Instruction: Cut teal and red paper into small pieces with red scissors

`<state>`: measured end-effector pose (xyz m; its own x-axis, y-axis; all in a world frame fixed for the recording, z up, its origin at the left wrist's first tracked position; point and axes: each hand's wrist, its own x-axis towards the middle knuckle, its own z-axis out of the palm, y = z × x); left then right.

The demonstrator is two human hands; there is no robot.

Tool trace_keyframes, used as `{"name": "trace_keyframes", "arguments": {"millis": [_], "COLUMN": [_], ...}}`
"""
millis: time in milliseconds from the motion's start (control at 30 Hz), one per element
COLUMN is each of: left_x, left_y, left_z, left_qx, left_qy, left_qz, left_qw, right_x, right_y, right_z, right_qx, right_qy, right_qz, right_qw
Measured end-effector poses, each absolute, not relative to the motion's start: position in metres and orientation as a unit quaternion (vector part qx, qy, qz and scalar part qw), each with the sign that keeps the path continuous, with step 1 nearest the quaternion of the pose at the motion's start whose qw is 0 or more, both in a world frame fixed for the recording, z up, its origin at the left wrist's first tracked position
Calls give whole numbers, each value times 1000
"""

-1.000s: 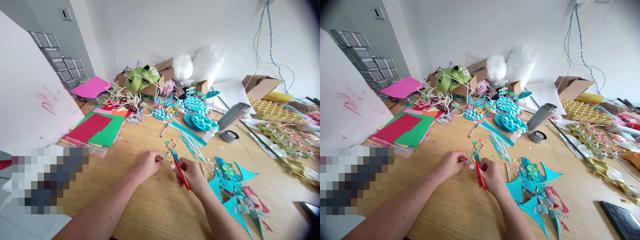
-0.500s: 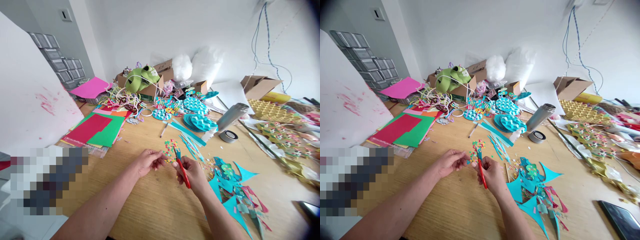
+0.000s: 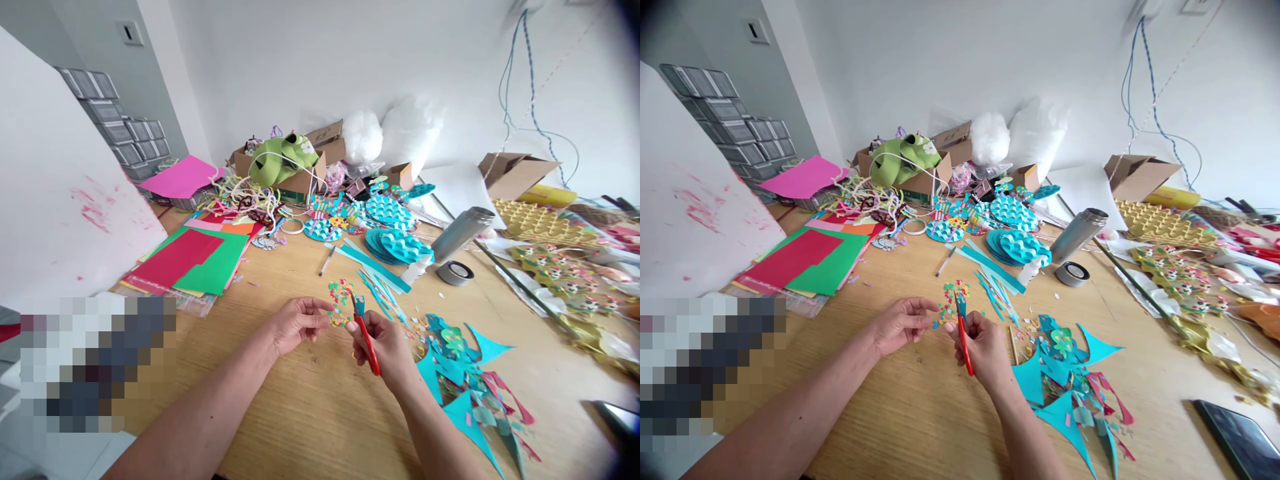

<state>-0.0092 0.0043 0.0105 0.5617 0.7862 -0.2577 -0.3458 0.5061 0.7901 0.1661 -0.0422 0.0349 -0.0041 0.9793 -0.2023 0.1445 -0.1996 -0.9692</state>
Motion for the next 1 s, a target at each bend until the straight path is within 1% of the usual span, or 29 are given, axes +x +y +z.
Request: {"name": "trace_keyframes", "arguments": {"millis": [300,733,833,900,1000], "left_x": [-8,-5,-5,-5,-2], "left_y": [3,3,1,-2,-10], "left_z": [11,14,13,12,12], "left_qx": [341,338,377,437,576], "left_qy": [325,335,358,384,390], "left_qz": [351,349,359,348,262], "left_qw": [810,807,775,735,669], "right_x": [166,165,166,166,167], "right_y": [-41,-41,-41,-41,-42], "right_z": [30,34,35,35,35], "right_qx": [-567,-571,-570,-570,-569], "right_qy": [-472,-462,-462,-461,-461], "right_qz": [515,508,503,499,491], "right_qw": [436,451,457,461,471]}}
